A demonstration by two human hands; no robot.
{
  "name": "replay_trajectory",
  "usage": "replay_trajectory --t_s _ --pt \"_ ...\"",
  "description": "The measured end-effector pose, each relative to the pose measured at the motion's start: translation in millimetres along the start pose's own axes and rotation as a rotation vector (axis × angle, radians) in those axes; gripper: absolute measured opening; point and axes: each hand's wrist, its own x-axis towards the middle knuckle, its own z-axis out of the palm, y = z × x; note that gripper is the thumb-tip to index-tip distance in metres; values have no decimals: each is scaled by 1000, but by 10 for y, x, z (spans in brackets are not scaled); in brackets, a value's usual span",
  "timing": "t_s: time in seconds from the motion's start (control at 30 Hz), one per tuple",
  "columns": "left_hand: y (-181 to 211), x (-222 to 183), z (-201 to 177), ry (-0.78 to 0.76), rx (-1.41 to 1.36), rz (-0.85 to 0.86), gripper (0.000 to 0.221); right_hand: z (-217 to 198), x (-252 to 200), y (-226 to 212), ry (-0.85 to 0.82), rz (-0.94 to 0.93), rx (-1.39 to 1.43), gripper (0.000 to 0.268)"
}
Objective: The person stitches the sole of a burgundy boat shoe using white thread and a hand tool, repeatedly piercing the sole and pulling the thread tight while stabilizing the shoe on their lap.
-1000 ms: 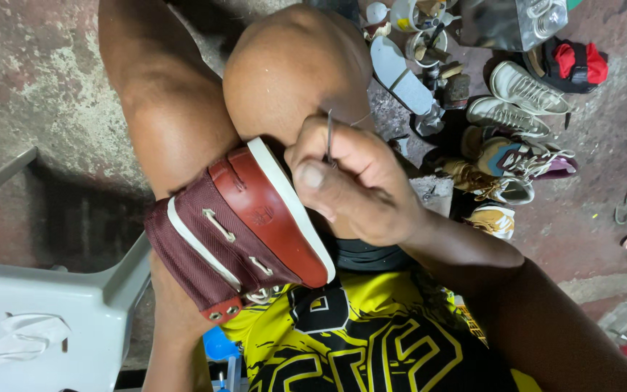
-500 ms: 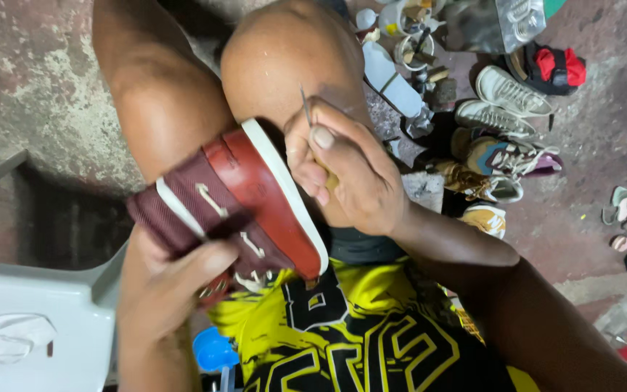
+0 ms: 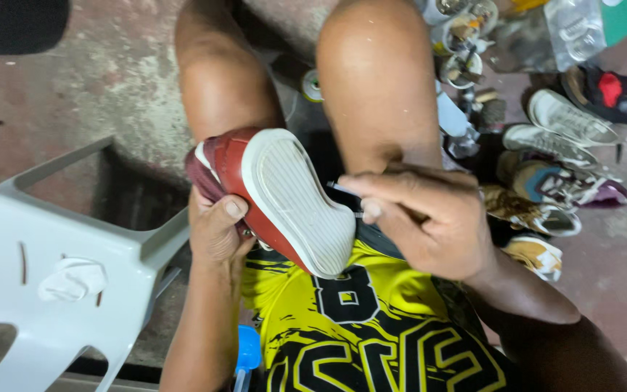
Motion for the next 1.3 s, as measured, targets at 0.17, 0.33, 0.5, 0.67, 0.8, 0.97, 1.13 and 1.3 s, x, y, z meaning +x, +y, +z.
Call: replay_trajectory --t_s 0.17,0.33,0.5,0.67,0.8,0.97,1.13,1.3 --pt "-92 -17 -160 -41 -100 -12 83 215 18 -76 -66 -67 82 37" --pt "-120 -29 -223 -83 -132 -13 82 316 71 -94 -152 -58 108 45" --pt "-140 -42 -215 -70 -145 -22 81 323 87 -103 -154 -112 63 45" --pt "-128 -28 -173 -71 -122 -27 79 287 87 -133 -145 -114 12 45" --pt "-105 -21 -101 -74 -62 -43 76 225 84 -158 -165 -100 -65 46" --pt "-24 -29 64 -126 92 -80 58 28 54 -208 -211 -88 -340 48" --pt "50 35 328 -157 362 -140 47 -192 237 -113 -323 -125 -471 38" --pt "120 172 527 -157 551 -232 34 -322 568 15 -432 -171 -559 40"
